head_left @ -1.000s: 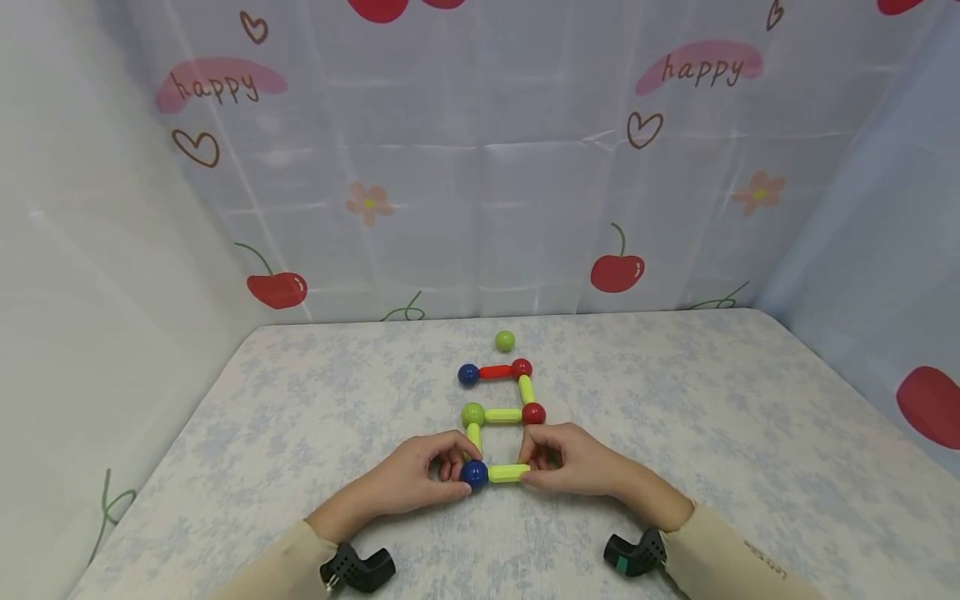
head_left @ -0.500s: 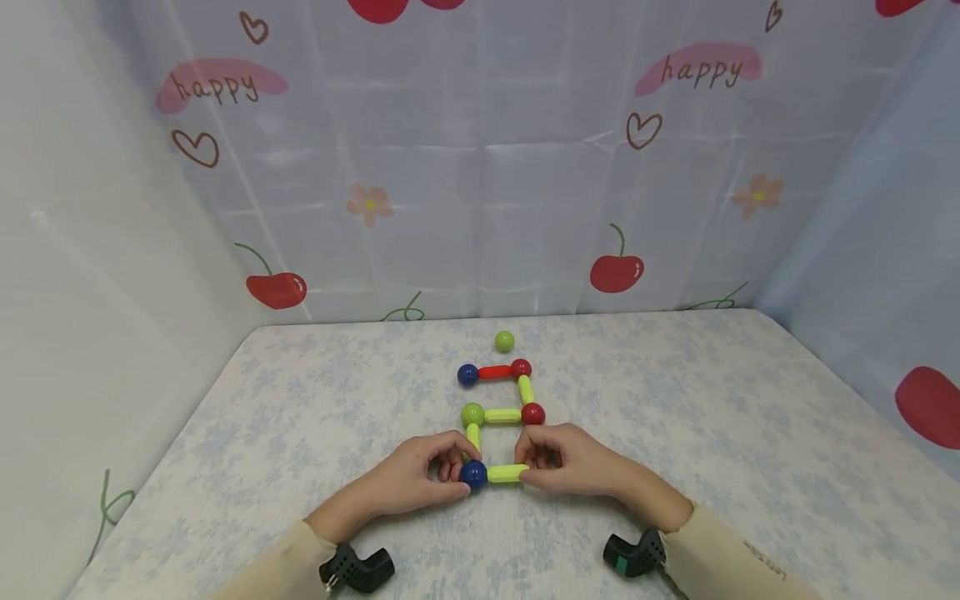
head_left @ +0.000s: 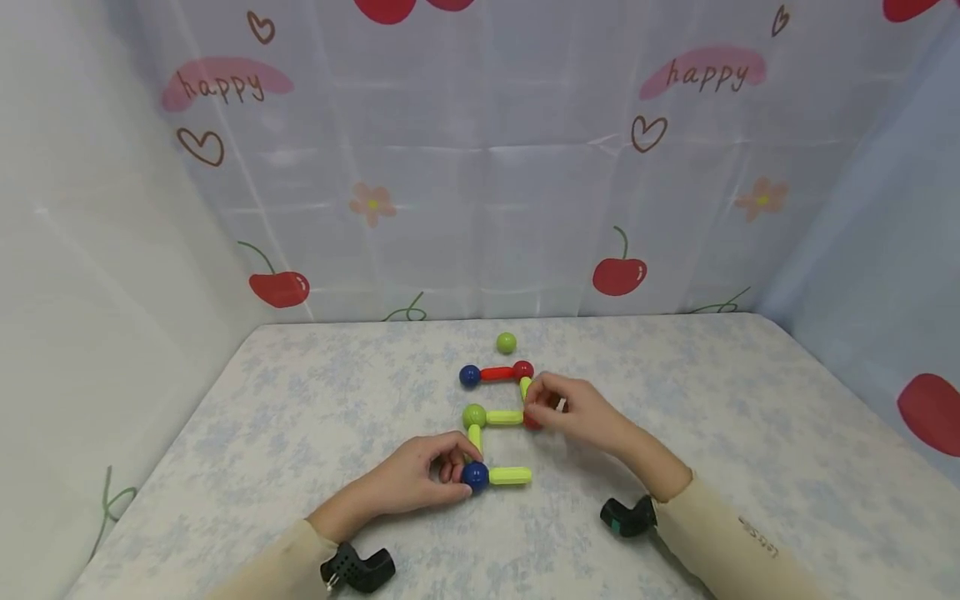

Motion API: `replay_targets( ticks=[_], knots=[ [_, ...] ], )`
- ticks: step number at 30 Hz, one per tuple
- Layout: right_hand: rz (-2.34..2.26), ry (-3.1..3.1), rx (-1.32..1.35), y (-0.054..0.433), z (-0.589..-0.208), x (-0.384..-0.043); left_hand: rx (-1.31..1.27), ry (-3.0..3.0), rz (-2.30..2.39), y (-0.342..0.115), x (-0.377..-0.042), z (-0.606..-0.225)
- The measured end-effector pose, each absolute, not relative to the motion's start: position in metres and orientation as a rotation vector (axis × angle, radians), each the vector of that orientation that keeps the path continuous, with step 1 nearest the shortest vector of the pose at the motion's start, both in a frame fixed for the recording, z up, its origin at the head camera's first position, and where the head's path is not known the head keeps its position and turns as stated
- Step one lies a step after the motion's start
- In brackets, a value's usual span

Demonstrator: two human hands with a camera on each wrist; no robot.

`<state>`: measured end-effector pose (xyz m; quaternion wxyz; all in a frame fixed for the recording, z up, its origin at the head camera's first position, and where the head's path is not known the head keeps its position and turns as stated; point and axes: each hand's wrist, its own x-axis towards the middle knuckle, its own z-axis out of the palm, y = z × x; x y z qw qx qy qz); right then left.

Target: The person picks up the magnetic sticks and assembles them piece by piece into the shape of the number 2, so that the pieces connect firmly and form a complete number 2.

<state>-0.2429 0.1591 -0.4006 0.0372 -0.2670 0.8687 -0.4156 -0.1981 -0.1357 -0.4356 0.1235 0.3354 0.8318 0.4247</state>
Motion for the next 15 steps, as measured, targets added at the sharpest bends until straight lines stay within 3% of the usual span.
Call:
replay_targets(
  ticks=[9, 15],
  knots=[
    [-1.443, 2.748, -0.251, 0.146, -0.402, -0.307, 0.963, 2.414, 1.232, -0.136, -0.198, -0.435],
    [-1.435, 2.620, -0.208, 0.130, -0.412, -0.334, 0.959, 2.418, 1.236, -0.136, -0.198, -0.434]
  ],
)
